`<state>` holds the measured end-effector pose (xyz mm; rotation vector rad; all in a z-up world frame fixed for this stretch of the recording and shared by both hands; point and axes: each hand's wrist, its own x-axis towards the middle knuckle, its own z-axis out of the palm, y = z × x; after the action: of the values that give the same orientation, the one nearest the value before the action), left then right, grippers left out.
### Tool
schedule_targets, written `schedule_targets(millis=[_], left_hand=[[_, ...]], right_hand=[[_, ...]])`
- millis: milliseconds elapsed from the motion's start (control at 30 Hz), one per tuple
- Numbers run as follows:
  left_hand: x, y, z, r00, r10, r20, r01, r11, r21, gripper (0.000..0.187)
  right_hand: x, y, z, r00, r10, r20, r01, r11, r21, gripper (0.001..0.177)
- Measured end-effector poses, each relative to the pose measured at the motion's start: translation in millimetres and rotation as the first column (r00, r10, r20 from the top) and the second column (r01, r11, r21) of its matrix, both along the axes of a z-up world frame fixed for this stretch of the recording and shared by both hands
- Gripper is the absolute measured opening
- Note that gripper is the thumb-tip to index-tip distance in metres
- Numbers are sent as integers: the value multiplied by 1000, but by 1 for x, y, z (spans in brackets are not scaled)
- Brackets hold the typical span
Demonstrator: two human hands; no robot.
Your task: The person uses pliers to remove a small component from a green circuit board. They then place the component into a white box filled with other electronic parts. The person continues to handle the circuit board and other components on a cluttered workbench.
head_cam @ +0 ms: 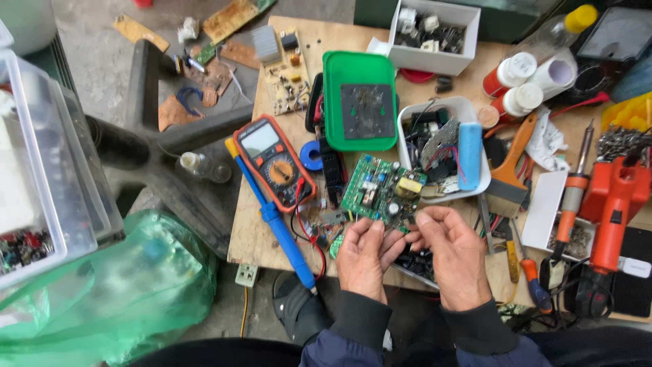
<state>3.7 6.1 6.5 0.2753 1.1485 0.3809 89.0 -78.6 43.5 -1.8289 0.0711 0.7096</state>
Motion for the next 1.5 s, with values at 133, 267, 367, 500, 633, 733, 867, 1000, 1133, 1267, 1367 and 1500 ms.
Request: schedule_targets(millis=[133,267,367,500,633,733,867,1000,1133,1267,1367,1500], left_hand=[[1,-14,-45,999,25,24,-26,999,43,29],[6,-14,-49,998,59,17,-60,997,50,29],[9,-12,-49,998,62,0,-62,998,5,33],[7,-17,-53,999,44,-19,-44,999,7,33],[8,-18,-34,1000,-5,-19,5,1000,3,26],[6,-13,3,995,-54,-88,48,997,-68,61],[-10,-18,-7,993,-47,-107,46,999,-13,67],[-34,-9,-52,997,32,-70,-26,996,86,50],[-11,29,178,951,-86,-296,187,924,333,53],[39,65,207,926,-237,-294,374,682,629,43],[106,97,150,775,-317,-546,612,165,773,32],[212,142,28,582,-101,-807,652,-536,536,22]], right_hand=[[-3,1,6,994,-110,23,110,994,-12,18],[3,-14,-12,970,-241,-25,242,965,99,17],[11,-28,-16,942,-322,-99,335,925,177,20],[22,-47,-12,884,-379,-273,445,860,249,14],[36,-54,23,836,-388,-388,510,812,285,20],[47,-61,41,843,-374,-386,521,748,412,13],[68,-73,74,924,-287,-255,377,801,465,28],[85,-58,176,984,-173,-51,180,943,280,34],[113,-48,226,989,8,148,-16,999,50,33],[144,-45,196,968,74,242,-112,983,148,35],[149,-49,196,954,107,279,-144,983,114,34],[149,-55,210,928,257,269,-168,935,-312,35]])
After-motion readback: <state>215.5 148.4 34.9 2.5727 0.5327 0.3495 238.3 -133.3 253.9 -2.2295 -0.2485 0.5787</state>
